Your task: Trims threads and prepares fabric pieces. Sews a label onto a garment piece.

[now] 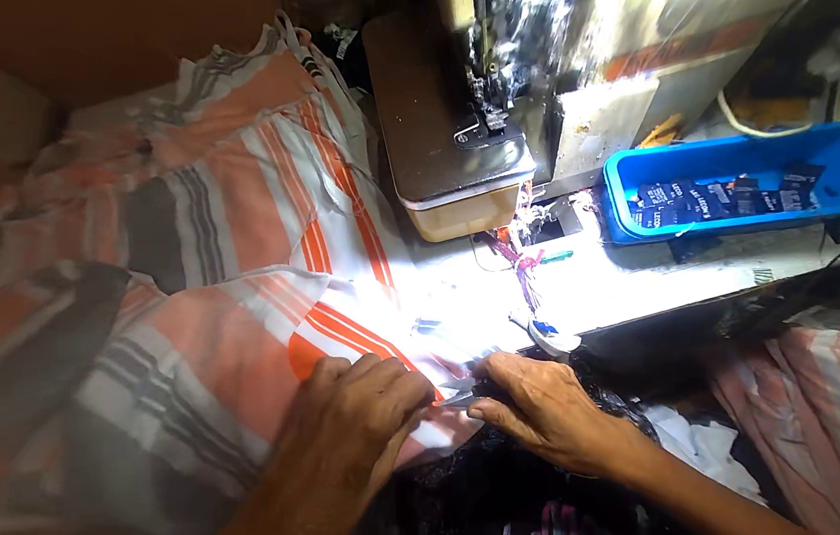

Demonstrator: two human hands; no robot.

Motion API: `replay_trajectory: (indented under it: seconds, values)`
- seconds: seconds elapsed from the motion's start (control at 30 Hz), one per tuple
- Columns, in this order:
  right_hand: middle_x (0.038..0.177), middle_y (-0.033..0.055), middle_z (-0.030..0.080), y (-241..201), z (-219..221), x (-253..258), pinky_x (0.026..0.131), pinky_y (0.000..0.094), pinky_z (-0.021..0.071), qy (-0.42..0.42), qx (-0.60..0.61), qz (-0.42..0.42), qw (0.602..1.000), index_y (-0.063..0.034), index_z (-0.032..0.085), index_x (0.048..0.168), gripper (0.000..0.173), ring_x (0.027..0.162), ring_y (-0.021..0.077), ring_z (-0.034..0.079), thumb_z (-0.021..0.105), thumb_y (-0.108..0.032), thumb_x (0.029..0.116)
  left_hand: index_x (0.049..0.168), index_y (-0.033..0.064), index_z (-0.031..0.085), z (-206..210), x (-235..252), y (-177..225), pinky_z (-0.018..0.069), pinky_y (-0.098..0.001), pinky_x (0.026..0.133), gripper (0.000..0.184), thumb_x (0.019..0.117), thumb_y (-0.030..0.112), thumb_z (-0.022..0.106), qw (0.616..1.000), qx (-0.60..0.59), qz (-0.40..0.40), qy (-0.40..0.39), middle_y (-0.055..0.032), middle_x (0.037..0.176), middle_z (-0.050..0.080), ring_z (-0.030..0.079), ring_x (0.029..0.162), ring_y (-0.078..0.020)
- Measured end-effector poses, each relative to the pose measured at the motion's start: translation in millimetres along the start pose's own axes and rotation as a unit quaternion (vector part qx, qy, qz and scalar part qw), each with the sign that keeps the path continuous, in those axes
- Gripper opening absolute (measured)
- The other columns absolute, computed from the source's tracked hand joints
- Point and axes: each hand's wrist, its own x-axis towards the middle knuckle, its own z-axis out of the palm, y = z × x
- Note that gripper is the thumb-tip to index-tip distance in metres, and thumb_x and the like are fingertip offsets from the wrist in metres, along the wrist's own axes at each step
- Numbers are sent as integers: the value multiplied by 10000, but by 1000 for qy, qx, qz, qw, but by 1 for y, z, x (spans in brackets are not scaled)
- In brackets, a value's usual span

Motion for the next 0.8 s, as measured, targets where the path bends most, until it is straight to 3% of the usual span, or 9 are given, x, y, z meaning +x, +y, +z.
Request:
replay_trajectory:
  seconds: [0.13, 0.3, 0.67, 0.8]
  values:
    - [746, 92, 631, 0, 2, 1, 530, 371, 487, -4, -45, -22, 999, -34, 685, 974, 392, 647, 238, 651, 544, -398, 1009, 848, 137, 725, -3, 1, 1, 457, -454, 631, 260, 952, 276, 532, 1000, 4, 3, 1, -53, 786, 670, 659, 711, -270]
    - [733, 89, 632, 1, -8, 7, 523, 367, 468, -35, -36, -41, 998, -32, 683, 961, 383, 632, 230, 645, 560, -392, 1002, 852, 135, 725, -4, -2, 4, 451, -457, 639, 248, 949, 266, 538, 1000, -4, 0, 1, -51, 804, 683, 663, 732, -270]
    - [780, 101, 670, 4, -10, 3, 587, 358, 492, -43, 62, -11, 997, -12, 687, 999, 380, 667, 199, 651, 554, -367, 1022, 869, 133, 722, 2, -5, 1, 435, -442, 666, 287, 980, 288, 507, 999, -9, -19, 27, -40, 817, 686, 656, 758, -252]
    - [761, 87, 669, 3, -7, 5, 584, 332, 489, -4, 54, -14, 998, -10, 693, 1000, 375, 648, 175, 637, 549, -355, 1027, 880, 132, 730, 3, -6, 0, 454, -454, 658, 305, 984, 300, 497, 999, -9, -23, 26, -48, 831, 695, 671, 771, -263]
